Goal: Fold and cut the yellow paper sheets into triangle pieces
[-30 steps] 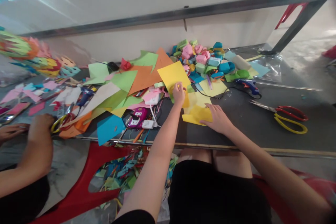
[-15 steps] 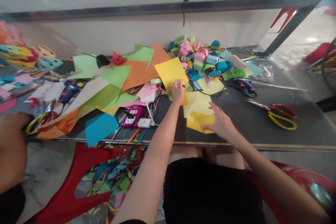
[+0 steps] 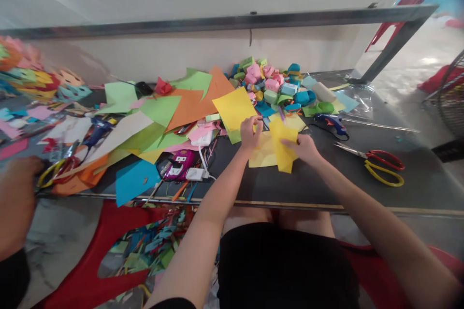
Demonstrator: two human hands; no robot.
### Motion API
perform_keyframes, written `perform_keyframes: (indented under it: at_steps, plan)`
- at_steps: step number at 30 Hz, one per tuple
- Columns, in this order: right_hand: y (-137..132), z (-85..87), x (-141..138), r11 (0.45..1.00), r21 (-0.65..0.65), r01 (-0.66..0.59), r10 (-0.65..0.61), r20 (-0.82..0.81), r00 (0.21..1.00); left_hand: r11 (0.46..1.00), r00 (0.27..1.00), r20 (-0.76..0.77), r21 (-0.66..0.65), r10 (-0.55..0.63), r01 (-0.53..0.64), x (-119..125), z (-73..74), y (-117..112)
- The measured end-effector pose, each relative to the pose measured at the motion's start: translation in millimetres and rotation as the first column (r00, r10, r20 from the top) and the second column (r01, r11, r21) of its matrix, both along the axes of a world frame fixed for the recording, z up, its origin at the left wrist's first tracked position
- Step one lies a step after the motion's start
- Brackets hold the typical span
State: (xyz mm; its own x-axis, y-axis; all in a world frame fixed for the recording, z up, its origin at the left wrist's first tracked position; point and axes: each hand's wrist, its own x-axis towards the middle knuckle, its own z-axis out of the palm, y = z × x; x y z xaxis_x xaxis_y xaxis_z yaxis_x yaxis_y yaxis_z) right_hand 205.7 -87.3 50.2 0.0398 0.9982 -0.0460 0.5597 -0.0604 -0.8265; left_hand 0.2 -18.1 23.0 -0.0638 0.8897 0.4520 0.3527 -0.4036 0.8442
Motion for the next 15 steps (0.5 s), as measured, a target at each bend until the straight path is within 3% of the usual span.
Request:
perform_keyframes:
  at_steps: [3,7,11,15]
  plan:
    - [28,-9.9,5,0.991,0.051,0.123,-0.117,-0.114,0.987,0.971,0.959,0.192,-0.077,-0.207,0.225,22,-2.1,-17]
    - [35,-16.6,1,0.997,0.056,0.057,-0.036,-0.329,0.944,0.890,0.816,0.522,-0.209,-0.249,0.406,44,-7.3,-30]
    - [28,-19.5,-1,0.993,0.090,-0.073,0.109,-0.514,0.851,0.896,0.741,0.664,-0.266,-0.098,0.356,42,-8.1,-20]
    - [27,-22.0,1,0.995,0.066,-0.081,0.103,-0.510,0.854,0.909,0.758,0.651,-0.297,-0.033,0.294,36,-9.6,-12]
